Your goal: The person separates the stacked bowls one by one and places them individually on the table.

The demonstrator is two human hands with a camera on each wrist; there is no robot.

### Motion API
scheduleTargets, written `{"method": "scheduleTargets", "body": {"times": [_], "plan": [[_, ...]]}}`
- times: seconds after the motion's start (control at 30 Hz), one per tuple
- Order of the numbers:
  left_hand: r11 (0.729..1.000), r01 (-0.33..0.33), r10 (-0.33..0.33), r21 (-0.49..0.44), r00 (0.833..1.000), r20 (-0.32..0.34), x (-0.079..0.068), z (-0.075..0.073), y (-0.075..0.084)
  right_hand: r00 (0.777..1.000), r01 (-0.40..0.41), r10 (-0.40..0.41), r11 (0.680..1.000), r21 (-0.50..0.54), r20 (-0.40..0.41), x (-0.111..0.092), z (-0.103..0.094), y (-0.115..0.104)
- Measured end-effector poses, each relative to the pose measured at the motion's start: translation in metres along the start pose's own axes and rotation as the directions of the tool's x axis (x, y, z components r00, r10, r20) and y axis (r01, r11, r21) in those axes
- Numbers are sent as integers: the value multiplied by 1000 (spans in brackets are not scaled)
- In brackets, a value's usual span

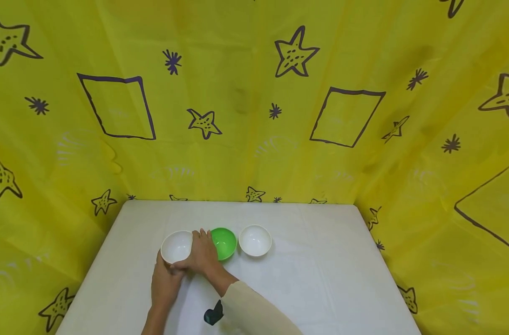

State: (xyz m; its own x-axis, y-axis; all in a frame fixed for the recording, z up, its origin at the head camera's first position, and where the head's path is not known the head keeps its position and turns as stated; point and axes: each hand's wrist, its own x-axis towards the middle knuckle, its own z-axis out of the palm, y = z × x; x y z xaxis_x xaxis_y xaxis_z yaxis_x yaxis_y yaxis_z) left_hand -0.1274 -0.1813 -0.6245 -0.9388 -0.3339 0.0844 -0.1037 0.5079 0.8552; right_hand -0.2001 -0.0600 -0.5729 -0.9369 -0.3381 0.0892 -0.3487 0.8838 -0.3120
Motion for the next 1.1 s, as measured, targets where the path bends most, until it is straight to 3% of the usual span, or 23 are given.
{"method": "scheduleTargets", "body": {"times": [0.8, 1.1], "plan": [[999, 26, -25, 37, 999, -20, 2, 0, 3, 1000, -13, 15, 994, 105, -22, -4, -14, -4], [999, 2, -1, 39, 999, -40, 2, 2, 4, 999, 1, 13, 939, 343, -38, -10, -29, 3]]}}
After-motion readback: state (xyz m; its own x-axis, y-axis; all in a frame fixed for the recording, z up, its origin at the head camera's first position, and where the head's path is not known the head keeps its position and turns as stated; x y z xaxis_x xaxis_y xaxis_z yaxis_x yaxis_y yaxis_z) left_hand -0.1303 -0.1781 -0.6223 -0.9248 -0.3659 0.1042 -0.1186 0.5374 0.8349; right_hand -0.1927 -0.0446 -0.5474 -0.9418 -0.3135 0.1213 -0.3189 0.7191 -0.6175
